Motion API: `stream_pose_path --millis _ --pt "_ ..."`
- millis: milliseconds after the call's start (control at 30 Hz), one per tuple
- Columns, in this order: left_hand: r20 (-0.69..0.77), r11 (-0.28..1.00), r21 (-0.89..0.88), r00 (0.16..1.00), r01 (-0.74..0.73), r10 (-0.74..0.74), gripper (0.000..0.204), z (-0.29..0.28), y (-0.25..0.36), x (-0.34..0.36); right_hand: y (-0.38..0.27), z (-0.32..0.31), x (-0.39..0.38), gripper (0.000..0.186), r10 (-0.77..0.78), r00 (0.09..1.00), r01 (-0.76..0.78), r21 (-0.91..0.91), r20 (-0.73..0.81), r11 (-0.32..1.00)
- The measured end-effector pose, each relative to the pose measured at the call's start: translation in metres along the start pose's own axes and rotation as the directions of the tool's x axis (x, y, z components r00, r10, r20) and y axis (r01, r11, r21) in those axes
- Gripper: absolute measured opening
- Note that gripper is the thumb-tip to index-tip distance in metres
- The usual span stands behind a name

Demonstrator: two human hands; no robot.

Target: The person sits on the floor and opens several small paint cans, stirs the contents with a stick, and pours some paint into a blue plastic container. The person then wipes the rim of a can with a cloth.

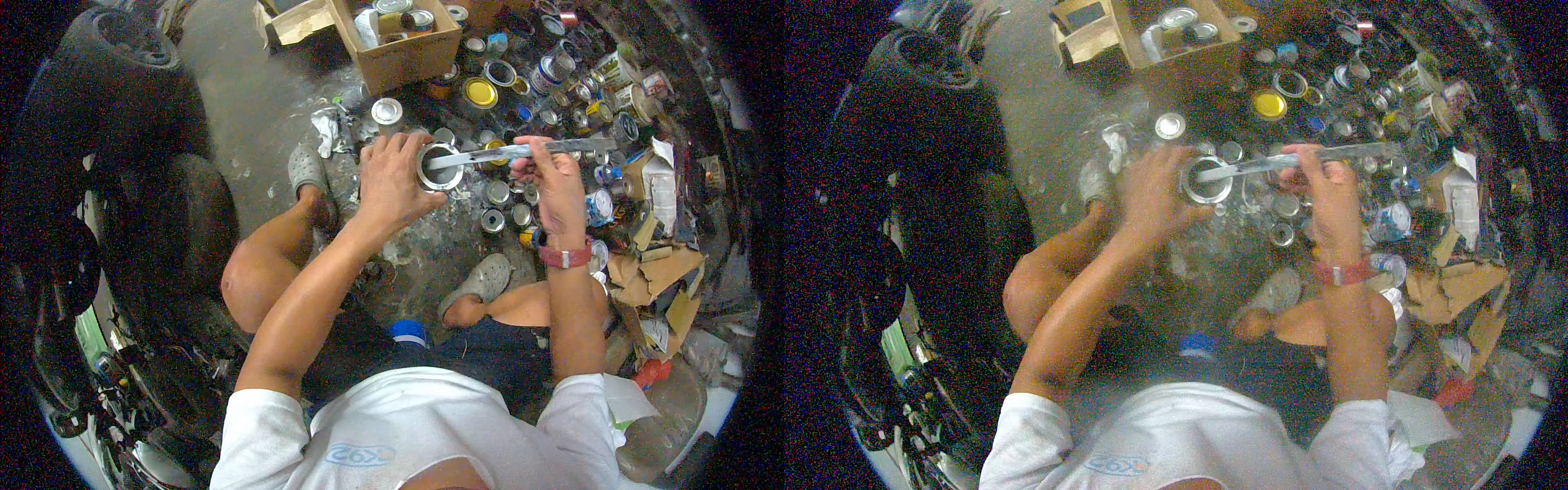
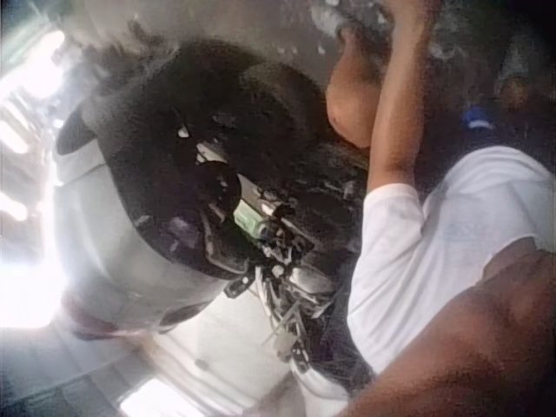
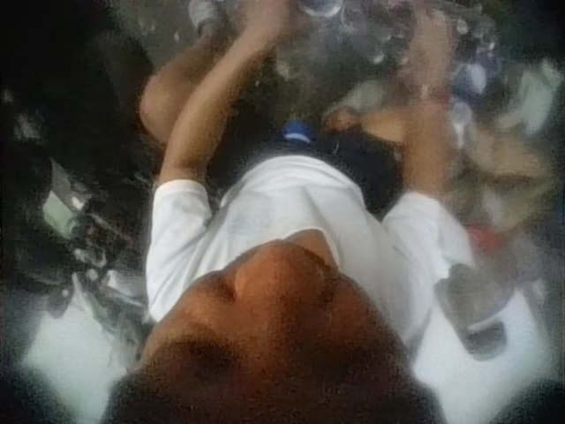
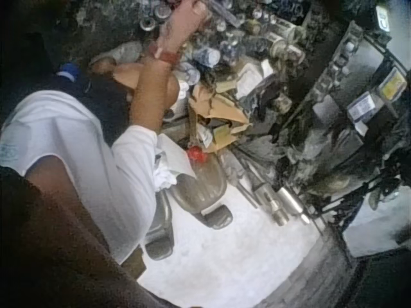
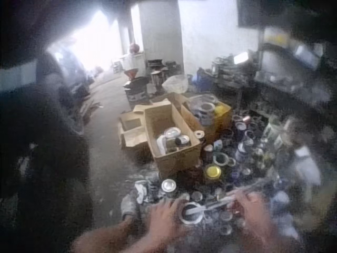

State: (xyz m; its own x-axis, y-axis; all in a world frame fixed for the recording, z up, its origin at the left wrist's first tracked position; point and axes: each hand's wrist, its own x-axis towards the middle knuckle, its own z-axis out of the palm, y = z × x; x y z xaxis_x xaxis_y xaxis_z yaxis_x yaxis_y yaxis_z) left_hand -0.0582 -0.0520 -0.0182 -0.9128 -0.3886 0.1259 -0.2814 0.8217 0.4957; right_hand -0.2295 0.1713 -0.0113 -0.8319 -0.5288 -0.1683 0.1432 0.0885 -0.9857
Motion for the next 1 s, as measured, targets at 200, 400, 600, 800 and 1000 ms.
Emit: stream_pose_path --millis 200,400,600,800,1000 --pt "0.039 0.997 -0.07 0.999 0.034 -0.031 0.093 0.008 -0.006 0.002 -0.014 -0.013 0.001 0.039 -0.029 0.999 0.025 0.087 0.038 0.996" --pt "0.071 0.996 -0.087 0.997 0.035 -0.029 0.093 0.011 -0.006 0.0 -0.02 -0.021 0.001 0.041 -0.027 0.998 0.024 0.071 0.048 0.997" --pt "-0.037 0.996 -0.075 0.999 -0.042 0.04 0.08 0.02 -0.005 -0.002 -0.022 -0.021 -0.002 0.038 -0.04 0.999 0.039 0.019 0.025 0.999" --pt "0.048 0.996 -0.005 0.995 -0.087 0.087 0.087 0.015 0.004 -0.004 -0.038 0.024 -0.028 0.025 -0.127 0.981 0.178 -0.433 0.145 0.883" --pt "0.012 0.98 0.088 0.984 -0.177 0.176 0.089 0.016 0.007 -0.007 -0.025 0.042 -0.037 0.015 -0.482 0.779 0.626 -0.524 0.4 0.577"
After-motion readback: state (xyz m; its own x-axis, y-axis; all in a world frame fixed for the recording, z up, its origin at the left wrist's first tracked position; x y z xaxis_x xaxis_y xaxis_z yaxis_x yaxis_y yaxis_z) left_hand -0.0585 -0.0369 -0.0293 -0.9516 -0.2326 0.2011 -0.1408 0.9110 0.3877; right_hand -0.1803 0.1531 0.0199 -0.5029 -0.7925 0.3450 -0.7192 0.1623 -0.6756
